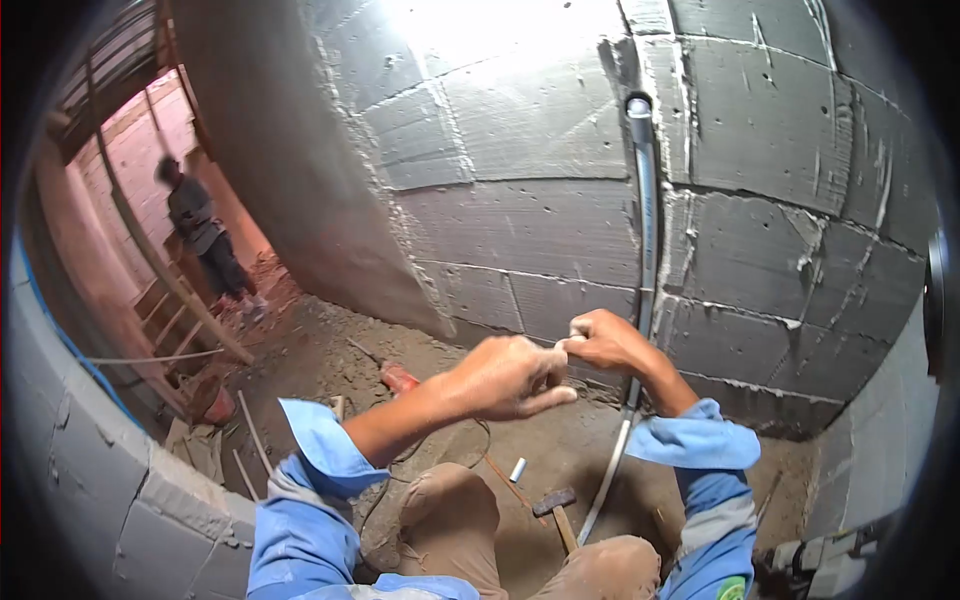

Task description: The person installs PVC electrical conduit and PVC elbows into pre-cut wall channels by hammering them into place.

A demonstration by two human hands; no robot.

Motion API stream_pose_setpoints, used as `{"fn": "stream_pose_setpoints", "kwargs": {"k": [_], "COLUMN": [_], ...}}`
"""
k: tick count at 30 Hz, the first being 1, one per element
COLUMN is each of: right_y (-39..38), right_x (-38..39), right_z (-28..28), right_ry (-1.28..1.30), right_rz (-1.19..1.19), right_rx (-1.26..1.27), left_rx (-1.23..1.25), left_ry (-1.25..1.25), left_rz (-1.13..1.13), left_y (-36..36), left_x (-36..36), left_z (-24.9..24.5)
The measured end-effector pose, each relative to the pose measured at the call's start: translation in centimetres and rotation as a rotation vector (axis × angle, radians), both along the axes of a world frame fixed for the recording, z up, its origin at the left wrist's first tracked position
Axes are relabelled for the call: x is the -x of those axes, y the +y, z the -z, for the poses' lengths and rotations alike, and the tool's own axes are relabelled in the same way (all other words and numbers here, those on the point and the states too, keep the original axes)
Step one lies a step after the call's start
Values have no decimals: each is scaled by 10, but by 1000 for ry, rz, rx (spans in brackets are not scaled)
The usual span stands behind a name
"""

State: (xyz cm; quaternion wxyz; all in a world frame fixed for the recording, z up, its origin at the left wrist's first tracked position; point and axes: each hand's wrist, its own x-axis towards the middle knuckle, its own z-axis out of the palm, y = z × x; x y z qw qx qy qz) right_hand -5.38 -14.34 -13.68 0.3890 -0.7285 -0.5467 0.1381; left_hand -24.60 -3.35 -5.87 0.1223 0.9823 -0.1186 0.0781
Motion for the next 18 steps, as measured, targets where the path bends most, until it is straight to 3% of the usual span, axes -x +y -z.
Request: {"fn": "stream_pose_setpoints", "kwargs": {"k": [1,4,6,8,10,12,14,18], "right_y": [5,-25,-66,-42,-11,19,41,72], "right_x": [-5,-6,6,19,24,16,14,6], "right_z": [13,-57,-136,-138,-108,-61,-18,52], "right_ry": [-144,-306,-61,-151,-254,-319,-251,-57], "right_rz": [-92,-95,-8,37,146,189,236,186], "right_rx": [-32,-23,-178,-91,124,334,397,370], "left_rx": [46,157,232,281,520,519,401,409], "left_ry": [59,168,170,165,-307,-676,-668,-410], "left_rz": [48,134,130,105,132,160,101,54], "left_y": [-2,-9,-13,-25,-53,-72,-76,-54], "left_x": [0,6,11,10,10,7,10,9], "left_z": [14,47,56,64,59,53,49,98]}}
